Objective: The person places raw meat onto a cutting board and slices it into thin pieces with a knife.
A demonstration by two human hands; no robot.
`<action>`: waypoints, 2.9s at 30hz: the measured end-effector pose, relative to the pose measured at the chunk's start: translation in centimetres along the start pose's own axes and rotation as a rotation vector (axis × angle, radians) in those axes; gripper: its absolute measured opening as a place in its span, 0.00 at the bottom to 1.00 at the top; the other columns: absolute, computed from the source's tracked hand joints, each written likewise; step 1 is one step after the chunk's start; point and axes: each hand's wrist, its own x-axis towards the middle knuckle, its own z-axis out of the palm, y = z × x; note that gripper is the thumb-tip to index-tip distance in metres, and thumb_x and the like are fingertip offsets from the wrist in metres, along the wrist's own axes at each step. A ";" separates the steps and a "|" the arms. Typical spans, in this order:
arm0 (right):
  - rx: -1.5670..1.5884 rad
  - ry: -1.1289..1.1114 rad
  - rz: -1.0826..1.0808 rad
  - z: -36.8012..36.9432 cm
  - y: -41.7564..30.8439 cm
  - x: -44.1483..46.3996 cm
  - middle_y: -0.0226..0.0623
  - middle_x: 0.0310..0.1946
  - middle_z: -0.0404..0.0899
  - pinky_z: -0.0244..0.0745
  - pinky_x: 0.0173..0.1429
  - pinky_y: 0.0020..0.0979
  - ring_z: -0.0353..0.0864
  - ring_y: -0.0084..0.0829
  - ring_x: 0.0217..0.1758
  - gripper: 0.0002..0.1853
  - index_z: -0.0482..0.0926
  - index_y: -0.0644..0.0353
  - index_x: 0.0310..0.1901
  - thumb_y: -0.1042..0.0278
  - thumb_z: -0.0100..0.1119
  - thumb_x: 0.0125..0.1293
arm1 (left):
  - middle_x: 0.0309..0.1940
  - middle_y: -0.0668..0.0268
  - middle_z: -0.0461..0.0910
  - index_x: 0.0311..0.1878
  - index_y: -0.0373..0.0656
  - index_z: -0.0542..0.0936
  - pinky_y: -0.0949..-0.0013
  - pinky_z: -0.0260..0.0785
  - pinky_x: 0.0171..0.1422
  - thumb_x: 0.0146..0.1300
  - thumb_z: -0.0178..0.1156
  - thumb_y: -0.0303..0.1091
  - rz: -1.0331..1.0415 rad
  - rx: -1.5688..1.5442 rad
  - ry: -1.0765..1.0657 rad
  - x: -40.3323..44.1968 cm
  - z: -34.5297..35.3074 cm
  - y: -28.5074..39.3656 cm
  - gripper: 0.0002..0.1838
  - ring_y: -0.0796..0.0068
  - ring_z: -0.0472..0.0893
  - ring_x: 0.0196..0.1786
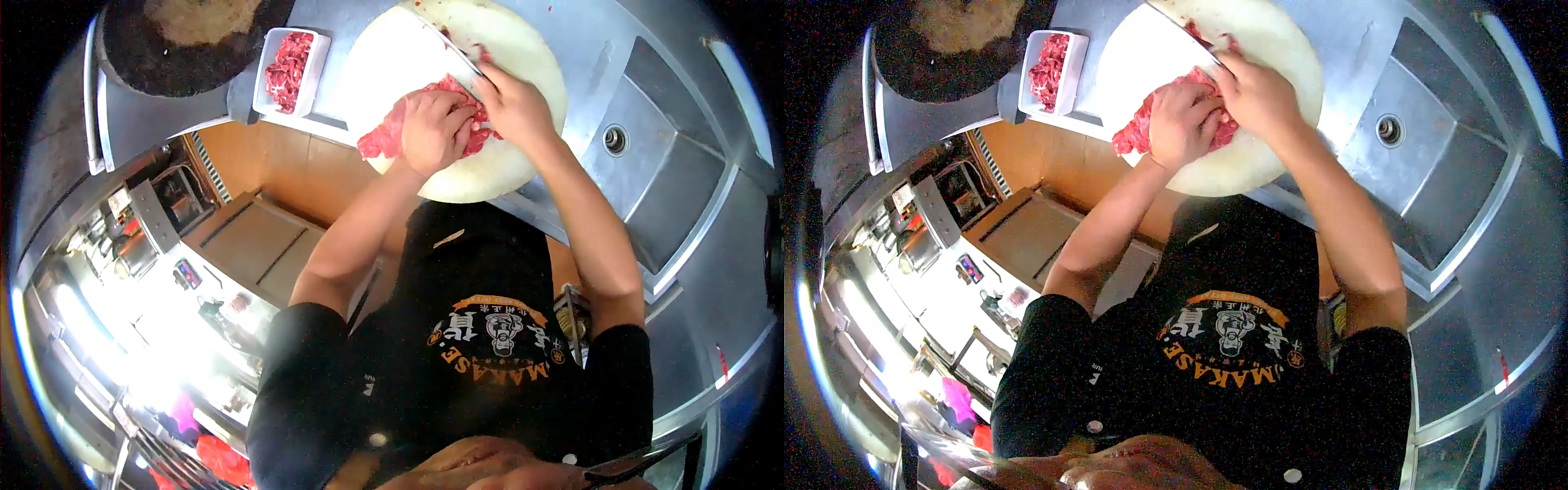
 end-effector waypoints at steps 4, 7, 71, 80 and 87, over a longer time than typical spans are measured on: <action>-0.076 -0.094 0.046 -3.6 1.8 -10.0 0.50 0.50 0.88 0.83 0.51 0.42 0.89 0.51 0.50 0.18 0.82 0.53 0.64 0.57 0.59 0.78 | 0.47 0.67 0.83 0.44 0.47 0.87 0.56 0.69 0.57 0.54 0.72 0.31 -0.009 -0.015 0.027 -0.5 0.1 -0.1 0.13 0.62 0.81 0.51; -0.130 -0.136 0.063 -4.8 1.5 -14.7 0.49 0.48 0.88 0.83 0.49 0.43 0.89 0.52 0.48 0.20 0.81 0.53 0.66 0.59 0.62 0.77 | 0.47 0.66 0.84 0.45 0.47 0.87 0.55 0.68 0.57 0.52 0.72 0.31 -0.006 0.050 -0.021 -0.1 -0.4 0.3 0.14 0.62 0.81 0.51; 0.096 -0.114 0.066 -5.2 3.0 -14.4 0.47 0.46 0.88 0.83 0.50 0.46 0.89 0.52 0.46 0.20 0.80 0.51 0.68 0.58 0.59 0.79 | 0.47 0.70 0.84 0.43 0.50 0.88 0.57 0.73 0.59 0.55 0.74 0.35 -0.072 0.105 0.078 -2.0 -1.5 0.2 0.11 0.62 0.81 0.53; -0.184 -0.179 -0.083 -4.7 3.4 -14.6 0.45 0.43 0.87 0.83 0.40 0.50 0.89 0.51 0.40 0.22 0.78 0.43 0.69 0.53 0.59 0.77 | 0.50 0.71 0.85 0.43 0.54 0.89 0.55 0.71 0.64 0.54 0.74 0.37 -0.073 0.147 -0.044 -1.8 -2.1 0.2 0.12 0.62 0.80 0.57; -0.089 -0.216 -0.122 -1.0 1.2 -7.2 0.48 0.42 0.88 0.82 0.43 0.51 0.88 0.53 0.40 0.22 0.78 0.45 0.69 0.52 0.58 0.78 | 0.50 0.69 0.86 0.43 0.52 0.88 0.55 0.71 0.64 0.53 0.73 0.36 -0.104 0.132 -0.048 -1.6 -2.1 0.0 0.12 0.60 0.80 0.58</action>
